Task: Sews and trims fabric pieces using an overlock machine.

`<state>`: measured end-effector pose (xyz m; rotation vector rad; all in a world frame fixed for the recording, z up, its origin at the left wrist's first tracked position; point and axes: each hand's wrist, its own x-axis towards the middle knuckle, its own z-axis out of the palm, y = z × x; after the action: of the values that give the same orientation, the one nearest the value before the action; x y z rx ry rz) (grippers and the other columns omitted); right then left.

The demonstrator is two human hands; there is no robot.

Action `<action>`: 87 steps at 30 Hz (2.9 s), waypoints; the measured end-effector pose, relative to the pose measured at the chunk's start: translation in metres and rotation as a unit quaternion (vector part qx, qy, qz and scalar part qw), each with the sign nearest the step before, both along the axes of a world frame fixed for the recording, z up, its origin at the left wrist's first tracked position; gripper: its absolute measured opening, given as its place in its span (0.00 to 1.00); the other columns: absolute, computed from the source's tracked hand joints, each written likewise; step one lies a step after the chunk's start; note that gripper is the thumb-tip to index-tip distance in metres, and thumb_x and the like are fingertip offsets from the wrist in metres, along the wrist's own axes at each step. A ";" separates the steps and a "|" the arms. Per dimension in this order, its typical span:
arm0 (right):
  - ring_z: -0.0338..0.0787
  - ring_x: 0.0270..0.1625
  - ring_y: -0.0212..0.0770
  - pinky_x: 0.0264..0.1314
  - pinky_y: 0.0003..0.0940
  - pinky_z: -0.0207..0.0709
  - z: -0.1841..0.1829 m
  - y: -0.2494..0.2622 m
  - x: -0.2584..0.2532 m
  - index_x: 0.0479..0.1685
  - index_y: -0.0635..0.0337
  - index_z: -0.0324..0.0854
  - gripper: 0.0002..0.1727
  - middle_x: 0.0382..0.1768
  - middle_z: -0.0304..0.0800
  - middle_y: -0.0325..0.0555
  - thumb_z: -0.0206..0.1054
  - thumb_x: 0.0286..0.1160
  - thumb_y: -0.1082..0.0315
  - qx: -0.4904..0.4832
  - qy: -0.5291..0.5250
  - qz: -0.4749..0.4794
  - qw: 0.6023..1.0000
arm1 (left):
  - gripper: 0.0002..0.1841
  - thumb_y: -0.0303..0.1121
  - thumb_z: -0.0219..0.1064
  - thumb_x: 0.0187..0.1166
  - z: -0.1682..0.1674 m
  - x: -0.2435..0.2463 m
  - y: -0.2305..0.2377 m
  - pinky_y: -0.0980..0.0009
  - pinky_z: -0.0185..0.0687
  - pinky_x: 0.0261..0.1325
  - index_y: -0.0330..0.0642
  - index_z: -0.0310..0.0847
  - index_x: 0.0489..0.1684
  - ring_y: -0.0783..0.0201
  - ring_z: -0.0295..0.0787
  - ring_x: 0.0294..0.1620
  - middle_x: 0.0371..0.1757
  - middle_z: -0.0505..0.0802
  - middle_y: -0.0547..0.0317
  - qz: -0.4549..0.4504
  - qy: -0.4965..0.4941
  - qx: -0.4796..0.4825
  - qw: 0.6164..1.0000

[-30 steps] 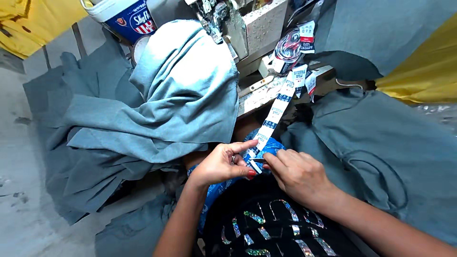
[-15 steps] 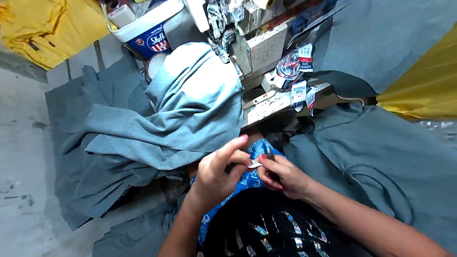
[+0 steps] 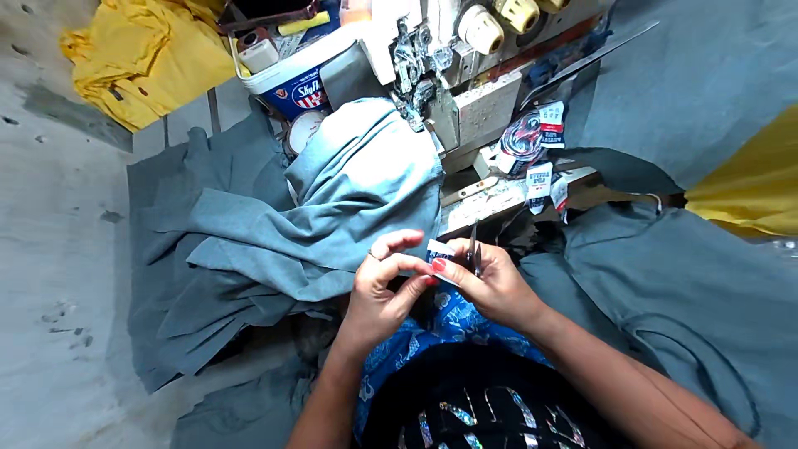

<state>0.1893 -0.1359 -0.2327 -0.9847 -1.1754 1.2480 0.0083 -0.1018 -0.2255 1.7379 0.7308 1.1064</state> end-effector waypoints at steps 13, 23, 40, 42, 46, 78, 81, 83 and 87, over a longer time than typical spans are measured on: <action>0.75 0.23 0.12 0.28 0.09 0.72 -0.004 0.000 0.015 0.48 0.58 0.86 0.09 0.26 0.83 0.21 0.60 0.83 0.70 0.017 -0.020 -0.017 1.000 | 0.12 0.18 0.73 0.69 0.017 0.010 -0.003 0.82 0.90 0.45 0.29 0.87 0.49 0.80 0.92 0.36 0.36 0.96 0.65 0.068 0.031 -0.047 0.996; 0.80 0.27 0.12 0.32 0.09 0.75 -0.009 -0.003 0.008 0.41 0.63 0.85 0.06 0.28 0.86 0.26 0.65 0.79 0.71 0.048 -0.053 -0.063 0.995 | 0.26 0.13 0.73 0.65 0.019 0.017 -0.004 0.79 0.89 0.44 0.41 0.72 0.61 0.77 0.93 0.35 0.34 0.96 0.70 0.088 -0.037 -0.136 0.986; 0.80 0.35 0.15 0.42 0.11 0.76 -0.030 0.057 0.017 0.49 0.67 0.80 0.08 0.41 0.86 0.38 0.65 0.78 0.72 0.136 -0.136 -0.205 0.960 | 0.24 0.13 0.72 0.65 0.049 0.005 0.038 0.79 0.91 0.44 0.43 0.69 0.55 0.78 0.93 0.35 0.36 0.95 0.73 0.121 0.025 -0.037 0.992; 0.80 0.33 0.16 0.39 0.13 0.77 -0.030 0.076 0.014 0.50 0.65 0.77 0.08 0.38 0.85 0.35 0.65 0.78 0.73 0.144 -0.110 -0.207 0.961 | 0.27 0.13 0.74 0.61 0.060 0.003 0.056 0.80 0.90 0.42 0.43 0.69 0.56 0.80 0.92 0.34 0.36 0.94 0.75 0.129 0.055 -0.011 0.990; 0.81 0.36 0.16 0.44 0.12 0.78 -0.025 0.082 0.008 0.49 0.66 0.77 0.08 0.35 0.84 0.35 0.67 0.75 0.74 0.160 -0.094 -0.171 0.968 | 0.26 0.16 0.77 0.60 0.065 0.005 0.088 0.81 0.88 0.37 0.37 0.71 0.56 0.81 0.88 0.30 0.33 0.89 0.70 0.130 0.111 0.029 0.985; 0.75 0.31 0.26 0.38 0.20 0.71 0.010 0.075 0.019 0.75 0.67 0.79 0.26 0.33 0.86 0.42 0.58 0.75 0.73 0.095 -0.303 -0.114 0.941 | 0.12 0.24 0.62 0.81 0.036 0.031 0.099 0.59 0.86 0.64 0.39 0.94 0.50 0.53 0.94 0.62 0.56 0.96 0.48 0.117 0.355 0.415 0.829; 0.75 0.32 0.21 0.40 0.15 0.71 0.007 0.074 0.018 0.78 0.70 0.74 0.27 0.37 0.87 0.42 0.59 0.77 0.72 0.090 -0.251 -0.117 0.957 | 0.12 0.25 0.63 0.81 0.035 0.034 0.099 0.62 0.85 0.64 0.39 0.94 0.50 0.55 0.94 0.61 0.55 0.97 0.50 0.131 0.362 0.424 0.820; 0.73 0.32 0.17 0.39 0.12 0.70 0.005 0.073 0.017 0.79 0.72 0.71 0.29 0.36 0.84 0.39 0.60 0.78 0.71 0.085 -0.216 -0.123 0.965 | 0.11 0.25 0.63 0.81 0.037 0.036 0.100 0.61 0.87 0.60 0.39 0.94 0.49 0.54 0.94 0.58 0.54 0.97 0.50 0.133 0.365 0.428 0.816; 0.70 0.29 0.16 0.36 0.11 0.68 0.004 0.073 0.016 0.80 0.73 0.69 0.30 0.30 0.78 0.34 0.61 0.77 0.71 0.088 -0.203 -0.133 0.966 | 0.12 0.26 0.62 0.81 0.036 0.036 0.102 0.60 0.87 0.55 0.39 0.94 0.49 0.54 0.95 0.56 0.55 0.97 0.50 0.138 0.368 0.422 0.817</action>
<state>0.2057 -0.0628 -0.2285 -1.2534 -1.3851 0.7340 0.0444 0.0001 -0.1893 2.9946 1.0686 0.9903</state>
